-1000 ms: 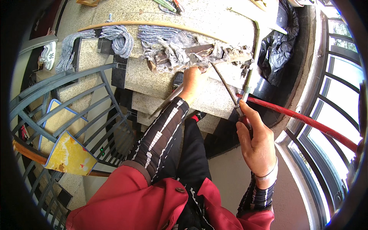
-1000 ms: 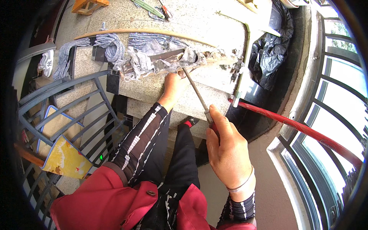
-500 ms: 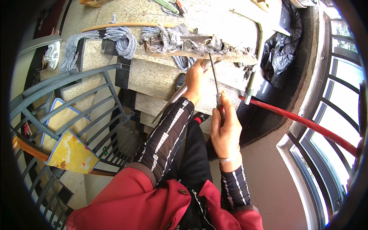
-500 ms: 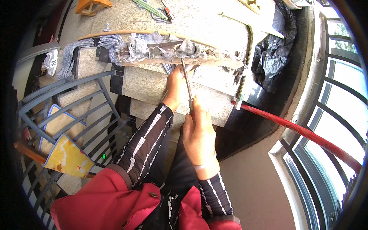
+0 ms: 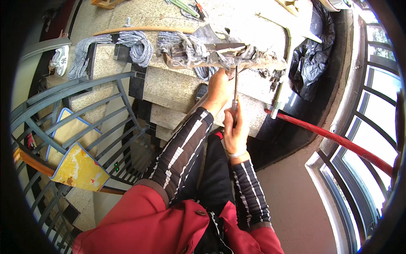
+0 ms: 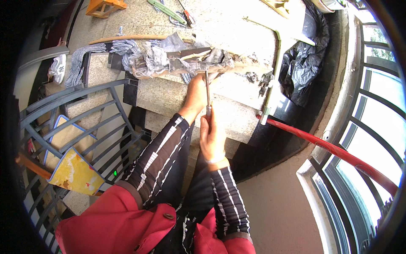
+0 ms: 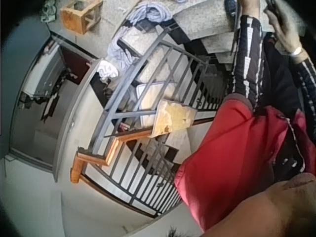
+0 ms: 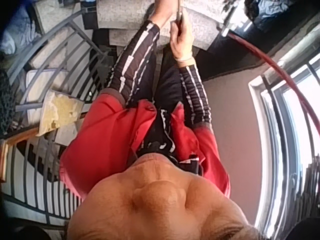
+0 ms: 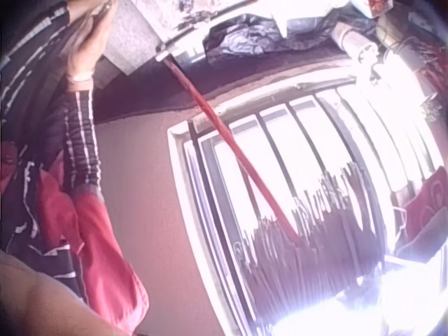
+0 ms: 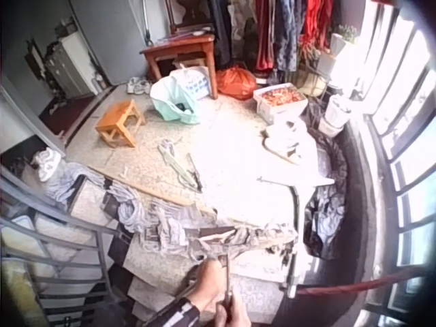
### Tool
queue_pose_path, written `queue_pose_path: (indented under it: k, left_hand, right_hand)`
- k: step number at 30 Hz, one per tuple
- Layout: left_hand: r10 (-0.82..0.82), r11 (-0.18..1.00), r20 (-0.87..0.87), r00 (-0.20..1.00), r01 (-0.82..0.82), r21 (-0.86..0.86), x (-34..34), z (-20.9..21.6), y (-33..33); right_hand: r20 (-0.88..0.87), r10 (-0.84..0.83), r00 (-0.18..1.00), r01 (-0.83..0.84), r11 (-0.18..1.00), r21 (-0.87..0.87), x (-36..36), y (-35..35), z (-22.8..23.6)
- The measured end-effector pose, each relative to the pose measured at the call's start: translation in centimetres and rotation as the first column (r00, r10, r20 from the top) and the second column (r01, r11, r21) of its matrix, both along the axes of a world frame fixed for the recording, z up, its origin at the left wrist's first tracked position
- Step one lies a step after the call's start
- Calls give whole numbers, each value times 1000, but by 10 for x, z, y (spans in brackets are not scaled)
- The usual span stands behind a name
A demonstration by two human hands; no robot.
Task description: The person assembles a mop by inserting a green mop head into a plastic holder, securing it with a metal rod, and then using a screwdriver to tighten the assembly. The person handles the mop head, holder, rod, and screwdriver throughout the process.
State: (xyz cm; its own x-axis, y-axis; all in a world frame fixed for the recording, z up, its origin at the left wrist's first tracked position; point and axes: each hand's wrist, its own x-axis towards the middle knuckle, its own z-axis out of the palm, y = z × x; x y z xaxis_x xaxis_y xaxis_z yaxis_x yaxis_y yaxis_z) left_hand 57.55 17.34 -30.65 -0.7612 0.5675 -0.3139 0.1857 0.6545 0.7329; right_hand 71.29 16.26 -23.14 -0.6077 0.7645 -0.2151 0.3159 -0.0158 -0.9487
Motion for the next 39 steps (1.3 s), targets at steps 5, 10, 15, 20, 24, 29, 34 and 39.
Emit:
queue_pose_path:
  k: [5,10,15,20,24,29,34,39]
  left_hand:
    - [-225,972,191,956,207,109,-11,15,-4]
    - [-309,949,427,850,244,201,-20,16,-13]
    - [-294,913,66,954,259,314,-11,-2,-1]
    - [-334,928,150,931,297,223,-12,-9,1]
    - [-291,936,61,955,271,223,-12,-19,-1]
    - [-340,936,266,902,295,194,-17,-18,1]
    - [-332,940,361,872,276,199,-8,-6,7]
    - [-365,930,349,863,319,185,-4,-11,5]
  right_hand:
    - [51,151,987,-129,943,-306,45,62,54]
    - [91,274,957,-206,870,-448,64,102,116]
    - [214,342,915,-351,936,7,53,79,130]
    - [187,295,937,-316,944,96,53,70,130]
    - [221,307,926,-326,943,58,59,69,138]
    - [288,323,902,-342,940,16,68,68,152]
    - [189,397,898,-412,910,49,65,63,153]
    - [120,363,924,-373,925,70,65,71,151]
